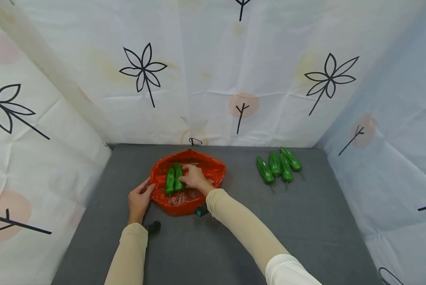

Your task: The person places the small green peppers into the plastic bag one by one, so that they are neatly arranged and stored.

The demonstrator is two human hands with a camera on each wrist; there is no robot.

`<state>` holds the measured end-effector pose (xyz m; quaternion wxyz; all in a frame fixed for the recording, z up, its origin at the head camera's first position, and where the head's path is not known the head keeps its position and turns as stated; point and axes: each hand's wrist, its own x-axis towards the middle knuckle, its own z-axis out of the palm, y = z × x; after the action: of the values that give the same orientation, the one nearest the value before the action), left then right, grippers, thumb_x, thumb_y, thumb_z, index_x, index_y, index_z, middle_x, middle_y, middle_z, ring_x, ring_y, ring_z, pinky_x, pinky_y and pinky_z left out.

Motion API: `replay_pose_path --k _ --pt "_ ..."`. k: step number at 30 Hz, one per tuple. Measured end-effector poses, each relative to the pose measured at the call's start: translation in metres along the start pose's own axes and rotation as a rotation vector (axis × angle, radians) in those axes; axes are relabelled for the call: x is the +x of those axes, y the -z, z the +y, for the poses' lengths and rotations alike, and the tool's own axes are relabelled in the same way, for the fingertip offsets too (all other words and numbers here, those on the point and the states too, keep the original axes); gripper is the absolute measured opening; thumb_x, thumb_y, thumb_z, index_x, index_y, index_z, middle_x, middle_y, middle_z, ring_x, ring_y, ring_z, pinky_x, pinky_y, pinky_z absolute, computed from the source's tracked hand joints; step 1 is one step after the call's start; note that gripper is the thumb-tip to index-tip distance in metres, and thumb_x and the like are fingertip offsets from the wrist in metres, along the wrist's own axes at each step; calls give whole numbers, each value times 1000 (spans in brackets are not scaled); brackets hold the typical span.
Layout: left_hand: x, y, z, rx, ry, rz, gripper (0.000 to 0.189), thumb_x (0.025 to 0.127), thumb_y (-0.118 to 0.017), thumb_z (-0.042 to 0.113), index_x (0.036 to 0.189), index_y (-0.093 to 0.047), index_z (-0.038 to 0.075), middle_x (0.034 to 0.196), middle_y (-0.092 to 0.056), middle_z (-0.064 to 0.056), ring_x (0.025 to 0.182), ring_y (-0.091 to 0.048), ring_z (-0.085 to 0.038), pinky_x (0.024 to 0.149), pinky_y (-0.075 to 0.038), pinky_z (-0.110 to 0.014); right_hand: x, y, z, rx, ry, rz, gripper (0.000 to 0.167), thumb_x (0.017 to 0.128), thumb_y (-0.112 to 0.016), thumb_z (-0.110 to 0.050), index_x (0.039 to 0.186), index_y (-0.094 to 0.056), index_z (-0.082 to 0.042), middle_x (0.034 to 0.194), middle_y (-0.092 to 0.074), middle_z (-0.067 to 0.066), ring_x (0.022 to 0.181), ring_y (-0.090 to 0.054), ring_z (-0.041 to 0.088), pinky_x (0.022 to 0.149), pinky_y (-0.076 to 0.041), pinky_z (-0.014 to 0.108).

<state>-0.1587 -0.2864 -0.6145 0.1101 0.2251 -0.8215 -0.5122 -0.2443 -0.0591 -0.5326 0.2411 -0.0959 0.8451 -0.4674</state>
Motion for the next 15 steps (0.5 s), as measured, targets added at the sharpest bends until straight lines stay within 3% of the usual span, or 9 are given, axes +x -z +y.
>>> replay_pose_path --k 3,6,10,15 --pt "0 -1 -1 7 3 7 51 91 -72 54 138 -66 33 121 -75 -11 85 -55 16 80 -43 -7 -2 7 1 -19 24 2 51 98 -69 -19 146 -53 -7 109 -69 13 82 -75 31 67 -62 35" --pt "0 -1 -1 16 -4 9 51 92 -71 55 138 -65 33 122 -75 -11 87 -55 16 82 -43 -8 -4 14 1 -62 49 20 51 98 -69 -22 145 -54 -7 114 -69 13 83 -73 28 67 -59 31" --pt "-1 -1 -1 5 3 4 50 92 -71 54 138 -65 34 125 -74 -10 89 -54 18 85 -43 -8 -6 26 -2 -106 66 41 54 99 -69 -28 146 -53 -7 124 -68 13 94 -69 21 75 -57 32" --pt "-2 -1 0 3 2 7 51 91 -71 55 137 -66 33 126 -74 -10 87 -53 20 82 -42 -6 -13 41 -13 -145 111 41 56 101 -66 -31 150 -49 -9 127 -65 13 98 -66 23 77 -55 34"
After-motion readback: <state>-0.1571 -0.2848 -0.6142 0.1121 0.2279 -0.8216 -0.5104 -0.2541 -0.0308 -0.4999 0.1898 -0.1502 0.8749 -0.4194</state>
